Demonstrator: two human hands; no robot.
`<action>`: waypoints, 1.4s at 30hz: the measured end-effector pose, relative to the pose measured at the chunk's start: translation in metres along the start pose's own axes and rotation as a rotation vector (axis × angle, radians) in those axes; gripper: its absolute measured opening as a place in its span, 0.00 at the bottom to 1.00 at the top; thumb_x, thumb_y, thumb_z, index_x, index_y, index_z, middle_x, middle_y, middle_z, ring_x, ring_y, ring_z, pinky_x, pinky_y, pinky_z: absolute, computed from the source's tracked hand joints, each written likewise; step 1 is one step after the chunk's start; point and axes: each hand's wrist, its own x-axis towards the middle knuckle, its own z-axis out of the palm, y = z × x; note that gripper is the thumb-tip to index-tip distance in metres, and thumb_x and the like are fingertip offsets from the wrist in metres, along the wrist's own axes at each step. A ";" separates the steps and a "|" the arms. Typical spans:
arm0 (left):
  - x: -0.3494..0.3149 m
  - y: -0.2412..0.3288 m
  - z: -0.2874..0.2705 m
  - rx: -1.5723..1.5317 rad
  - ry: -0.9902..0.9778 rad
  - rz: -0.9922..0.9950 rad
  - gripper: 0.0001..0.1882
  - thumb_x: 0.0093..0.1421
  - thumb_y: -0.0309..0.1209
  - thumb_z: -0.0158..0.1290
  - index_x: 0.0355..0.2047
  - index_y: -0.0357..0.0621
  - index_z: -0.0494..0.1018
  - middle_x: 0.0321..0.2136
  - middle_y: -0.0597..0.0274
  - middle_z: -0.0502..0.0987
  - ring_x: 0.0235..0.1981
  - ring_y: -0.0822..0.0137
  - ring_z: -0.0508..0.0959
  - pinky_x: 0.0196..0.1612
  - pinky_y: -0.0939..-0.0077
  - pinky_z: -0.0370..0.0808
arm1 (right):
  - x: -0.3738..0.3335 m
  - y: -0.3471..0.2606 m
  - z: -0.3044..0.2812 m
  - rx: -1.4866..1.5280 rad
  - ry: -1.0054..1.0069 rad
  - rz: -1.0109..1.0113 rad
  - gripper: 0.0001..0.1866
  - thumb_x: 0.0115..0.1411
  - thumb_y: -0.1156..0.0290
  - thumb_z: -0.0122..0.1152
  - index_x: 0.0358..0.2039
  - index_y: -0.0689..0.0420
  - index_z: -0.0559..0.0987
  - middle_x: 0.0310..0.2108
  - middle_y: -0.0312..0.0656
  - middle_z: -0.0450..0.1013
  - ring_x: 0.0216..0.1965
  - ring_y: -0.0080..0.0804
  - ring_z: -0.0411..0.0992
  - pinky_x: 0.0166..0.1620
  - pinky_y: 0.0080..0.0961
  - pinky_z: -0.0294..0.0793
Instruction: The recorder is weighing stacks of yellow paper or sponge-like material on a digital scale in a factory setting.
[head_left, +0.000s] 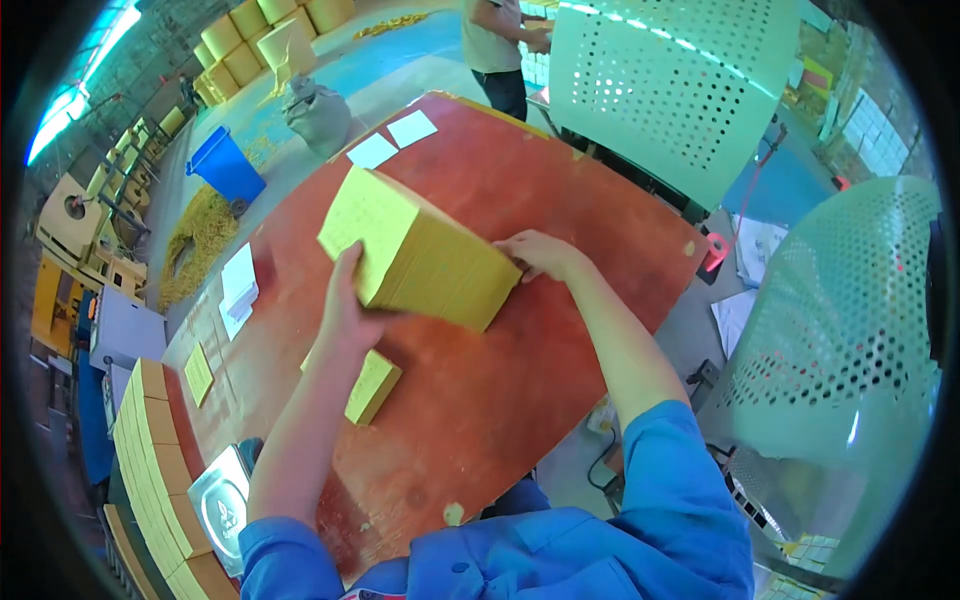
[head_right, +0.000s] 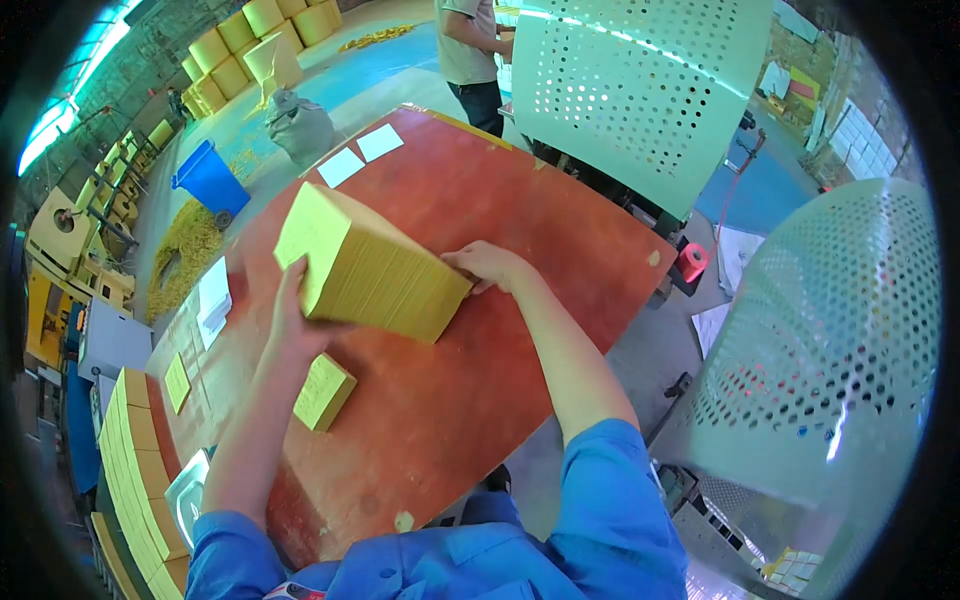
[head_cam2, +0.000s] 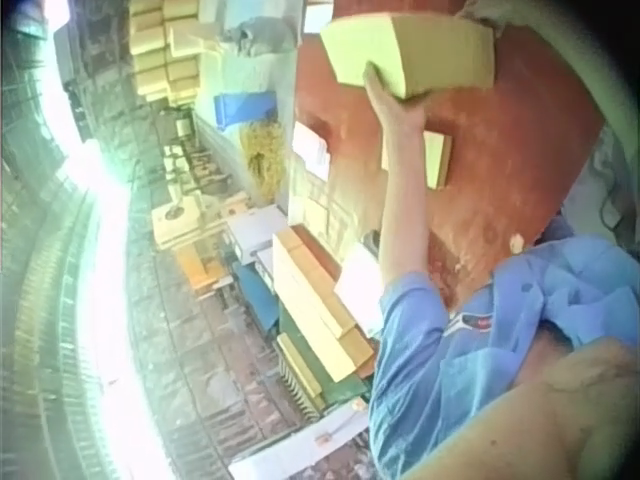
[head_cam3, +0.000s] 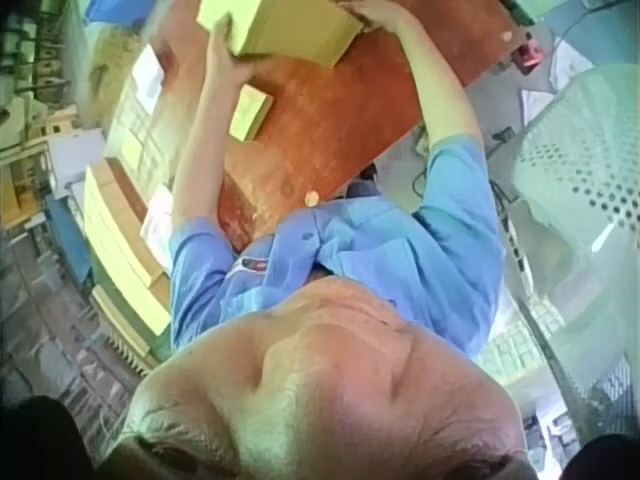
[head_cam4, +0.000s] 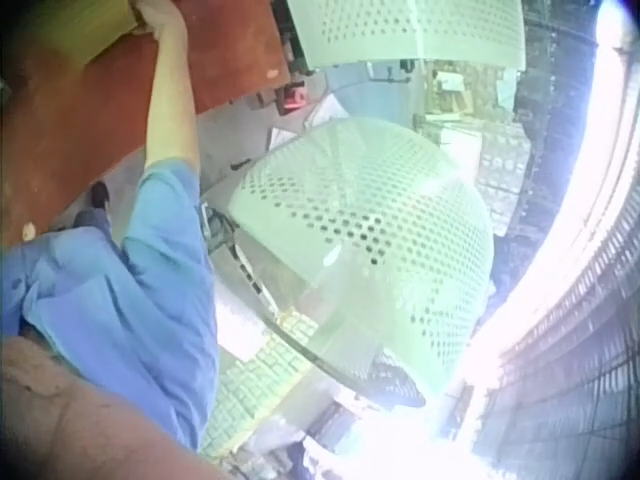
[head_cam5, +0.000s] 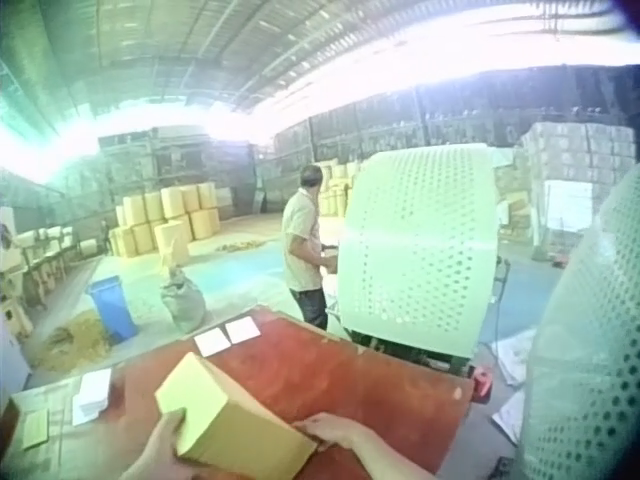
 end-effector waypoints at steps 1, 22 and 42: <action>0.029 -0.004 0.015 -0.012 0.015 -0.014 0.37 0.56 0.54 0.53 0.62 0.55 0.60 0.61 0.52 0.61 0.62 0.44 0.60 0.58 0.29 0.55 | 0.012 0.002 -0.015 0.003 -0.005 -0.004 0.18 0.67 0.56 0.50 0.37 0.57 0.81 0.29 0.34 0.76 0.32 0.18 0.73 0.32 0.16 0.71; 0.224 0.015 0.213 0.503 0.196 0.482 0.44 0.54 0.46 0.54 0.65 0.39 0.50 0.58 0.41 0.64 0.57 0.43 0.67 0.59 0.51 0.65 | 0.001 0.065 0.021 -0.700 0.936 -0.672 0.06 0.52 0.75 0.60 0.31 0.56 0.80 0.36 0.44 0.78 0.40 0.45 0.73 0.47 0.40 0.72; -0.515 0.094 -0.556 1.514 1.348 0.296 0.24 0.64 0.50 0.44 0.49 0.47 0.75 0.48 0.54 0.77 0.50 0.57 0.75 0.53 0.66 0.70 | -0.135 -0.067 0.329 -0.193 0.312 -0.950 0.13 0.61 0.82 0.49 0.45 0.64 0.78 0.43 0.44 0.75 0.47 0.34 0.73 0.52 0.26 0.70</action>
